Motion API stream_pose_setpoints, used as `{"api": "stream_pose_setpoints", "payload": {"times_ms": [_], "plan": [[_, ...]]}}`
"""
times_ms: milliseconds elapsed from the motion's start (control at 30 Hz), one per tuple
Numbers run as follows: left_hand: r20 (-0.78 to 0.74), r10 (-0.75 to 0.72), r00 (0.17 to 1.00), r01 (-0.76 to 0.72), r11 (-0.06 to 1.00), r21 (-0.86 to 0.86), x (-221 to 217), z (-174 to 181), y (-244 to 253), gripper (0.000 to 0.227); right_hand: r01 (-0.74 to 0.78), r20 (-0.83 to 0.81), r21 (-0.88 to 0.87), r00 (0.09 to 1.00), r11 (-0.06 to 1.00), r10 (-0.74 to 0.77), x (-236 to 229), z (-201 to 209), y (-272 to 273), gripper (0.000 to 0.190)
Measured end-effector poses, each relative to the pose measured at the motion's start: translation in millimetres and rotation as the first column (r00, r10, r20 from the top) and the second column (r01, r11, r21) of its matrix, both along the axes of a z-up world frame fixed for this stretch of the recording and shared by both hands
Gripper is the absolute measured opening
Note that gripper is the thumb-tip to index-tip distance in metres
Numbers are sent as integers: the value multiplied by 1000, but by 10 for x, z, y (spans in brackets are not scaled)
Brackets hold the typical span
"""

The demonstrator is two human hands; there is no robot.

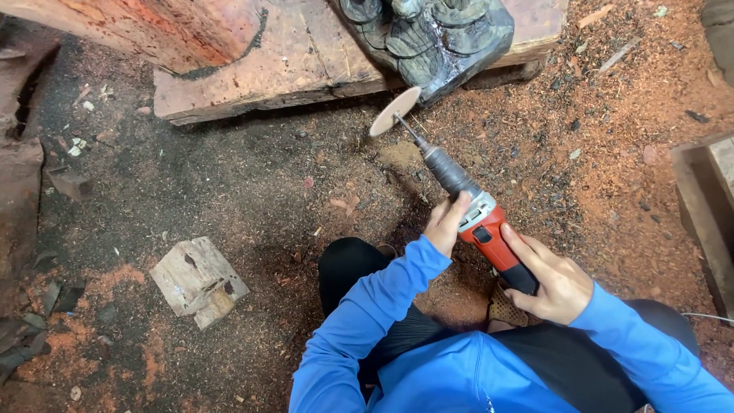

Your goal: Using a handheld rotary tool with a sanding attachment to smooth the surface of a carved wooden statue.

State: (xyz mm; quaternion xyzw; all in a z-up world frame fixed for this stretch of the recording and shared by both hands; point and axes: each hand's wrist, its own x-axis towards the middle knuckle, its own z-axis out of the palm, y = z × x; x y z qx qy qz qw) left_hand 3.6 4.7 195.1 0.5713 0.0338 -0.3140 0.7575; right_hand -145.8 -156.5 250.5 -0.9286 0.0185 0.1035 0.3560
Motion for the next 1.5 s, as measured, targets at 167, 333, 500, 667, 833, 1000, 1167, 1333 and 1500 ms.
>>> {"api": "stream_pose_setpoints", "payload": {"times_ms": [167,333,500,667,833,1000,1167,1333,1500], "plan": [[29,1,1000,-2,999,36,-36,62,-15,64,-3,18,-7,1000,1000,3,-45,-1,-6,117],[23,16,1000,-16,1000,-6,36,-108,-14,63,-17,38,5,999,1000,17,100,124,34,115],[26,60,998,-61,997,39,-66,83,-97,59,-13,19,-29,1000,1000,14,-59,54,-78,117],[66,-113,991,120,988,-99,76,-230,33,53,-40,-40,-97,999,994,37,-51,125,-81,118],[23,-80,997,83,967,-241,220,-60,34,58,-69,-39,-190,997,979,62,103,203,-85,115],[127,-59,990,90,964,-251,267,-162,6,43,-100,-106,-235,991,967,77,-8,211,-202,117],[161,-61,985,102,960,-260,305,-351,-87,37,-113,-127,-292,989,950,79,-32,201,-297,119],[159,19,987,33,947,-318,383,-319,-45,37,-151,-142,-302,983,941,113,99,286,-311,116],[167,-58,984,100,960,-260,357,-395,-72,30,-154,-191,-369,978,916,88,51,370,-361,119]]}}
